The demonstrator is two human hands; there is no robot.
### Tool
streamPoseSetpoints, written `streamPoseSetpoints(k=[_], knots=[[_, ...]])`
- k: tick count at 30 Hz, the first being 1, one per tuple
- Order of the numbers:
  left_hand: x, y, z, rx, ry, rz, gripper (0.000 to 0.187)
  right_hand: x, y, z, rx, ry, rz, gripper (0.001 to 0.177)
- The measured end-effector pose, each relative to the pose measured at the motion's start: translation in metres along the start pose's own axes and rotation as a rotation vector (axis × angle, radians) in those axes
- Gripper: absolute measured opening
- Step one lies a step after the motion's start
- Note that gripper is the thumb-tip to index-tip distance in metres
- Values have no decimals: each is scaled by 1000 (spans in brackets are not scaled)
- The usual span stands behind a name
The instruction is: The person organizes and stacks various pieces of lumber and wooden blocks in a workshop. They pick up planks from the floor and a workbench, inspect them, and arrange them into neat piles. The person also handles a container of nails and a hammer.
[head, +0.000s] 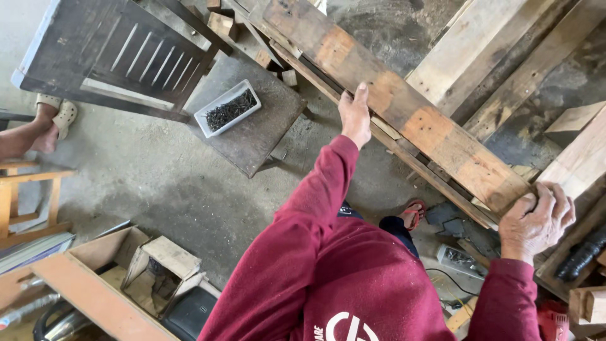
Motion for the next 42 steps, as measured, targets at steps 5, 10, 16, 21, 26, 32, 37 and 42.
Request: streamPoseSetpoints(k=[5, 10, 16, 21, 26, 32, 37, 42], knots=[[1, -5, 16, 73, -11, -38, 28, -3, 1, -2, 4, -32, 7, 30], [1, -11, 2, 24, -12, -26, 23, -1, 2, 1, 9, -21, 25, 30], [1, -18, -2, -1, 26, 7, 23, 3, 8, 7, -10, 20, 29, 30], [14, -7, 14, -22, 55, 31, 31, 7, 5, 11, -25, 14, 29, 31], [10, -7, 7, -10, 94, -2, 57, 10, 12, 15, -60, -11, 59, 32], [-1, -111, -54, -506, 747, 20, 69, 7, 18, 17, -257, -39, 146, 36], [-51, -193, -48, -903, 1117, 556, 42, 10, 25, 21, -297, -52, 165, 36], [-135, -220, 30, -924, 1156, 1155, 29, 16, 15, 16, -313, -52, 132, 40]])
Point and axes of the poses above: each hand's wrist, its own y-axis towards the middle knuckle, its own x-axis out of the back of the hand, z = x × y, the point moved 4 cm from there along y, towards the middle knuckle, and after that the axes turned 1 degree about y, right-handed, at the moved point
